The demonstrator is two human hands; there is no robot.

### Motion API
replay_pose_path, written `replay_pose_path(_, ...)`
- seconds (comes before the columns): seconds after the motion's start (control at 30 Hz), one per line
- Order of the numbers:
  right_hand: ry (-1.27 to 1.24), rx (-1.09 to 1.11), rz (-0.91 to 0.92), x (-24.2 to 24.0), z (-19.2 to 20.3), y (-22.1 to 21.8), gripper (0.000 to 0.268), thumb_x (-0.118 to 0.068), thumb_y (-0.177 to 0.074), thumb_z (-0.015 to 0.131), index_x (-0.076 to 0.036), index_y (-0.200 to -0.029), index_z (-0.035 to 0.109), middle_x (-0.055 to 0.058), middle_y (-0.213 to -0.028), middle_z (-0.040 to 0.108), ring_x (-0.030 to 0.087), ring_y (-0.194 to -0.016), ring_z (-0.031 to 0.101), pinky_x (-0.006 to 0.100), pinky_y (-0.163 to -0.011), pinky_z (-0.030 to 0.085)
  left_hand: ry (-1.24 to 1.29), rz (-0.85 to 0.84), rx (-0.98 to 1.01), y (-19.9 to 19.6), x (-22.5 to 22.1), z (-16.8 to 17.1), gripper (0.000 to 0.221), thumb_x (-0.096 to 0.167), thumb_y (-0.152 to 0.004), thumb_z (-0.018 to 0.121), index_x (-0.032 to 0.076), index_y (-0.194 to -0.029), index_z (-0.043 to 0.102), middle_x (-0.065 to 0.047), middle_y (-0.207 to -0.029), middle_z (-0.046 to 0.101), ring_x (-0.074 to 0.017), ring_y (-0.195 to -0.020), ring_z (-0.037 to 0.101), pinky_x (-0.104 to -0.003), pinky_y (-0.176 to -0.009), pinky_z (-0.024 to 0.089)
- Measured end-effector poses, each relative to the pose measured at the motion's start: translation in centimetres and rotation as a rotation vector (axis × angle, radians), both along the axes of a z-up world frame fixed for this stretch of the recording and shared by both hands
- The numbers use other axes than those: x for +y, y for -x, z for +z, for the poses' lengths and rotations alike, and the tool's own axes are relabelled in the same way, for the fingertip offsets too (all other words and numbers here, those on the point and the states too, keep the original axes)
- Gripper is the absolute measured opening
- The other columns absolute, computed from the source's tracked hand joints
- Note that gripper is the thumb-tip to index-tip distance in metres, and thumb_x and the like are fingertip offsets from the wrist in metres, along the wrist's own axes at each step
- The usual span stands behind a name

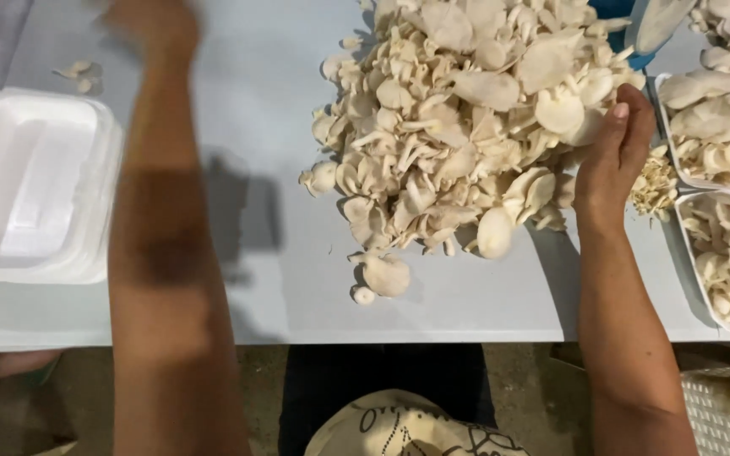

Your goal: The person gathers oyster mushrooms from a large pile on a white table and places them into a white styrofoam container. They continue to fill the container by hand, arranging the mushrooms inside.

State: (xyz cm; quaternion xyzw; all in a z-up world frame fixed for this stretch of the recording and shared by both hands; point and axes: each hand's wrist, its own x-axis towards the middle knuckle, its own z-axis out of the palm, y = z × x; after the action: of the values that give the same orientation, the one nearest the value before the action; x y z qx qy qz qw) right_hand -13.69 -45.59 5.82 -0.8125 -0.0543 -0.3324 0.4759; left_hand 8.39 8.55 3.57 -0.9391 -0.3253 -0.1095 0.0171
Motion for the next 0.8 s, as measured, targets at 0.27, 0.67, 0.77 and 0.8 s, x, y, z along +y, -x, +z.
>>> replay_pose_path(0.27, 0.058, -0.056, 0.038, -0.6, -0.3, -0.6, 0.047, -0.046, -0.117, 0.039, -0.002, -0.132, 0.051, 0.010, -0.121, 0.050, 0.023, -0.114, 0.049, 0.037, -0.098, 0.039, 0.291, 0.390, 0.148, 6.1, 5.3, 0.1, 0.080, 0.062, -0.107, 0.041, 0.005, -0.161, 0.026, -0.038, -0.163, 0.013, -0.0575, -0.152, 0.014, -0.071, -0.118, 0.003)
replay_pose_path(0.67, 0.118, -0.316, -0.013, -1.1, -2.4, 1.7, 0.045, -0.038, -0.119, 0.046, 0.002, -0.138, 0.049, 0.019, -0.131, 0.049, 0.030, -0.128, 0.051, 0.042, -0.105, 0.043, -0.238, -0.133, 0.255, 0.8, -1.2, -6.1, 0.026, 0.011, -0.093, 0.066, 0.014, -0.116, 0.077, -0.012, -0.116, 0.077, -0.0302, -0.110, 0.069, -0.041, -0.081, 0.054)
replay_pose_path(0.77, -0.256, -0.199, 0.217, 4.3, -5.1, 3.0, 0.039, -0.019, -0.118, 0.032, -0.001, -0.150, 0.042, 0.017, -0.151, 0.049, 0.026, -0.145, 0.044, 0.042, -0.127, 0.031, -0.157, -0.509, -0.017, -0.2, -5.2, -6.3, 0.036, 0.010, -0.084, 0.069, 0.000, -0.119, 0.066, -0.019, -0.110, 0.073, -0.0330, -0.102, 0.072, -0.036, -0.085, 0.058)
replay_pose_path(0.8, 0.462, 0.065, 0.444, 10.8, -0.1, 5.8, 0.015, -0.006, -0.108, 0.042, 0.000, -0.117, 0.052, 0.011, -0.112, 0.055, 0.027, -0.110, 0.055, 0.047, -0.108, 0.046, -0.105, -0.579, -0.042, 0.6, -7.2, -4.4, 0.038, 0.014, -0.086, 0.069, 0.000, -0.121, 0.065, -0.020, -0.112, 0.072, -0.0347, -0.104, 0.071, -0.038, -0.086, 0.056)
